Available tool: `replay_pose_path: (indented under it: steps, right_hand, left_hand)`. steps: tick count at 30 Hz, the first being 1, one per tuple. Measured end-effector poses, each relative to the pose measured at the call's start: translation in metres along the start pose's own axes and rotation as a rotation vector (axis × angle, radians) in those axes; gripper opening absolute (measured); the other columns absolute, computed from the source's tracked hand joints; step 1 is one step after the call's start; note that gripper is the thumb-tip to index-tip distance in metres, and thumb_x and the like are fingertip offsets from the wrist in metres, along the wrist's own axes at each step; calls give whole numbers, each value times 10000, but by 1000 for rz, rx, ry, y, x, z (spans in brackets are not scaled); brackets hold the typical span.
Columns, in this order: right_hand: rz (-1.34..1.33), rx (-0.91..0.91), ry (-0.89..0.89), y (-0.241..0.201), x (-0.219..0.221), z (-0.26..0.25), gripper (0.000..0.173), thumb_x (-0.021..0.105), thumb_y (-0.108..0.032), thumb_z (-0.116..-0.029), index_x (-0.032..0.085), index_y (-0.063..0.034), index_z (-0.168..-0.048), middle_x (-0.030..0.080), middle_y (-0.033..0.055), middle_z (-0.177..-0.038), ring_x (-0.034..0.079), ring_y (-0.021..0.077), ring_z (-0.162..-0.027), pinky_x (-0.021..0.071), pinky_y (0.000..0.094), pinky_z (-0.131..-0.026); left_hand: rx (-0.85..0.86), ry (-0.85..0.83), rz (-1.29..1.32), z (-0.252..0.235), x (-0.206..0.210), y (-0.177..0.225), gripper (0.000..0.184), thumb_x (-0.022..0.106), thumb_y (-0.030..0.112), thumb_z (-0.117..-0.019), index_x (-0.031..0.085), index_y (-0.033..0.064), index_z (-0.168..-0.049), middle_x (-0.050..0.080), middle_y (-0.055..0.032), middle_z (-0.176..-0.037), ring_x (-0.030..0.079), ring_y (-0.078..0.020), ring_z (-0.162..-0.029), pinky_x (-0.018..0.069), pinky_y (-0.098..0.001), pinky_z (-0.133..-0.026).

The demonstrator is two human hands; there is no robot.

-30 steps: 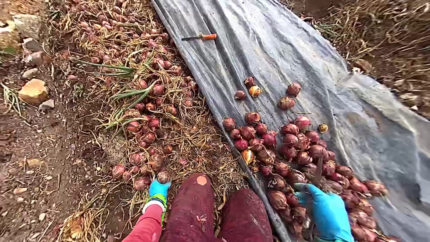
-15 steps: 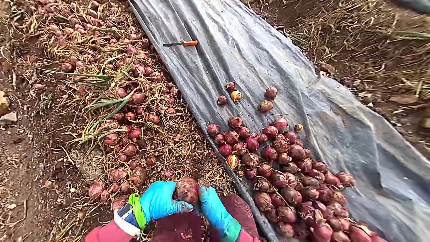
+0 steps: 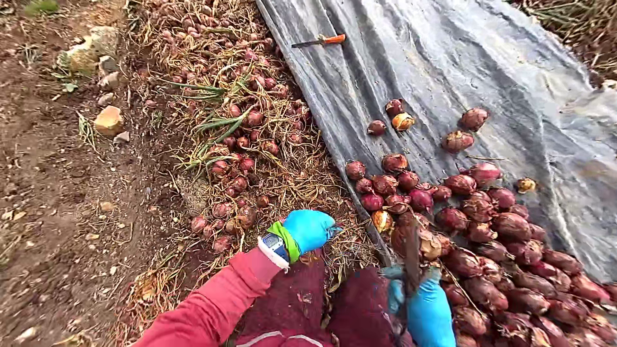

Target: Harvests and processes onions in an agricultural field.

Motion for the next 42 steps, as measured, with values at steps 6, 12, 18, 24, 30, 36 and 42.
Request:
replay_pose_path:
  steps: [6,12,18,24,30,36,42]
  right_hand:
    - [-64,128,226,17,-36,20,788,50,-621,-1055,611,-68,-1031,559,32,-520,543,171,-384,515,365,-364]
    - [43,355,-53,59,27,16,827,68,-559,-1078,686,-12,-1034,614,69,-563,587,179,-434,541,367,-424]
    - [27,556,-224,96,76,-30,913,12,-642,-1036,683,-27,-1114,599,99,-580,571,210,-438,535,389,-426]
    - [28,404,-661,71,141,-58,821,433,-862,-871,698,-87,-924,606,39,-597,580,169,-457,531,350,-448]
    - [219,189,-566,7,124,-51,838,265,-802,-964,691,-96,-812,557,35,-551,526,165,-427,480,360,-425]
    - [308,108,-581,14,76,3,908,294,-958,-807,670,-132,-845,595,28,-590,571,167,-457,518,367,-440]
    - [-76,-30,-11,-1,1,15,859,116,-740,-1000,667,-82,-965,561,21,-527,531,149,-380,503,349,-355]
  left_hand:
    - [-809,391,205,23,29,-226,376,622,477,-982,744,162,-1145,757,-151,-1071,718,-370,-1053,545,-663,-905]
    - [-1191,403,375,5,121,-281,918,899,306,-735,466,-3,-1483,587,-279,-1385,615,-421,-1260,523,-595,-1042]
    - [-1059,198,443,18,112,-265,906,871,675,-666,668,55,-1295,720,-172,-1202,671,-335,-1185,517,-582,-1046]
    - [-246,196,488,22,43,-129,721,802,769,-673,764,160,-1058,772,30,-976,734,-87,-959,612,-414,-916]
    - [-234,-137,64,39,-16,-68,806,754,854,-629,742,142,-1007,745,-65,-909,724,-253,-926,576,-555,-849]
    - [100,-225,-35,53,12,42,523,538,543,-1012,691,51,-923,699,-155,-916,694,-352,-923,541,-614,-821]
    - [-362,180,233,9,-2,-38,401,511,490,-1055,745,182,-1160,756,-104,-1060,717,-315,-1034,551,-628,-898]
Point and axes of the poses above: each hand's wrist, its own z-axis away from the middle knuckle, its own x-axis out of the palm, y = z × x, the point moved 5 cm from there along -z, towards the middle knuckle
